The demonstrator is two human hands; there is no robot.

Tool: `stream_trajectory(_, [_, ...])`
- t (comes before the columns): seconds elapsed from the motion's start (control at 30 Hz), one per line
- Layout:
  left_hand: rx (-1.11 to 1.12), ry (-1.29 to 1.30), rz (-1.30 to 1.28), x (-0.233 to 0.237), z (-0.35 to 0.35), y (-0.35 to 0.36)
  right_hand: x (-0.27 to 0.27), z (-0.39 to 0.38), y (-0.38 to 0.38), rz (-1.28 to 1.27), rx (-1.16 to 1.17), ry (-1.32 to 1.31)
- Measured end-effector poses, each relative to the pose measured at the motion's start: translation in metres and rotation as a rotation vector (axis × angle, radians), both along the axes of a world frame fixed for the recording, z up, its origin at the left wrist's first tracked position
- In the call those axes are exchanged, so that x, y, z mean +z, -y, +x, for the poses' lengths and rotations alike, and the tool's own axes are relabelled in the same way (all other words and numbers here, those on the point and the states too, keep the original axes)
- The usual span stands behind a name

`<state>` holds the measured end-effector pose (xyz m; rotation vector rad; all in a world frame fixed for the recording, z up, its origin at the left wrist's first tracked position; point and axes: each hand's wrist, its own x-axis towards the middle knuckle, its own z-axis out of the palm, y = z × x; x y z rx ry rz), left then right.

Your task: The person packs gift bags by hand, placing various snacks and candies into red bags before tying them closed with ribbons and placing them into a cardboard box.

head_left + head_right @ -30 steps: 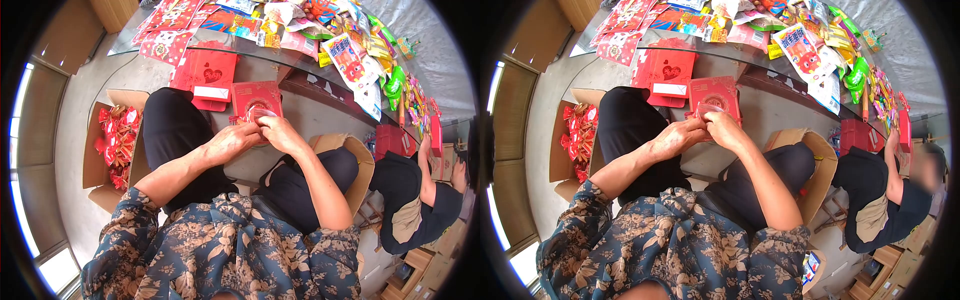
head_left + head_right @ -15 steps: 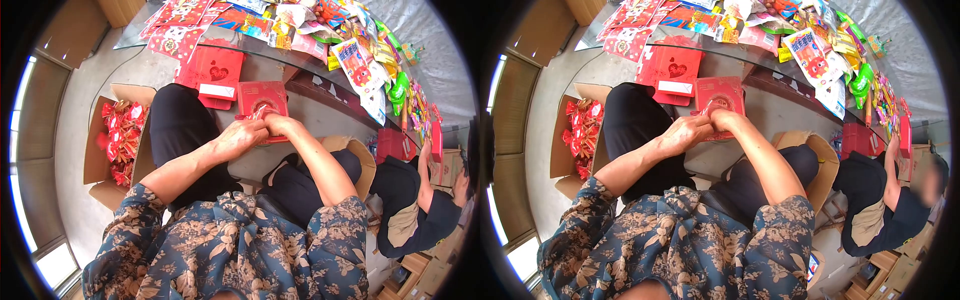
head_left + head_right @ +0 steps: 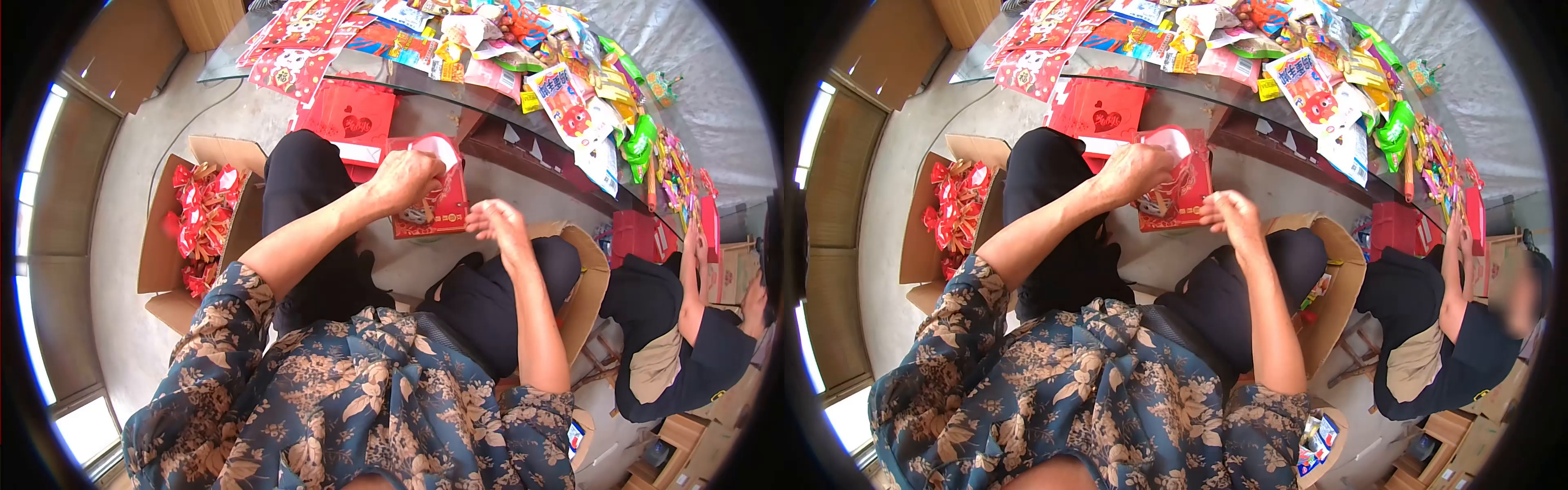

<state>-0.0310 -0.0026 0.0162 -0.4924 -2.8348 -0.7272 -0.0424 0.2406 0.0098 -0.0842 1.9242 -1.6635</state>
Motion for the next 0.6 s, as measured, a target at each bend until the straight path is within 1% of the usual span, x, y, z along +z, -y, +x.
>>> stream_trajectory(0.03, [0.005,0.031,0.015,0.002,-0.002,-0.002,-0.006,0.005,0.001,0.032,0.027,0.071])
stream_trajectory(0.1, [0.016,0.096,0.043,0.006,-0.005,-0.005,-0.015,0.01,0.008,0.015,0.073,0.095])
stream_trajectory(0.17, [0.031,0.08,0.07,0.007,-0.006,-0.01,-0.016,0.012,0.021,-0.032,0.077,0.108])
stream_trajectory(0.3, [0.081,0.092,0.088,0.009,-0.006,-0.017,-0.019,0.003,0.041,-0.091,0.204,0.257])
stream_trajectory(0.4, [0.124,0.07,0.112,0.005,-0.008,-0.021,-0.031,0.001,0.055,-0.153,0.223,0.322])
stream_trajectory(0.5, [0.148,0.064,0.126,0.003,-0.012,-0.025,-0.043,0.006,0.063,-0.194,0.106,0.337])
stream_trajectory(0.6, [0.159,0.078,0.157,0.001,-0.014,-0.026,-0.059,0.008,0.067,-0.339,0.055,0.393])
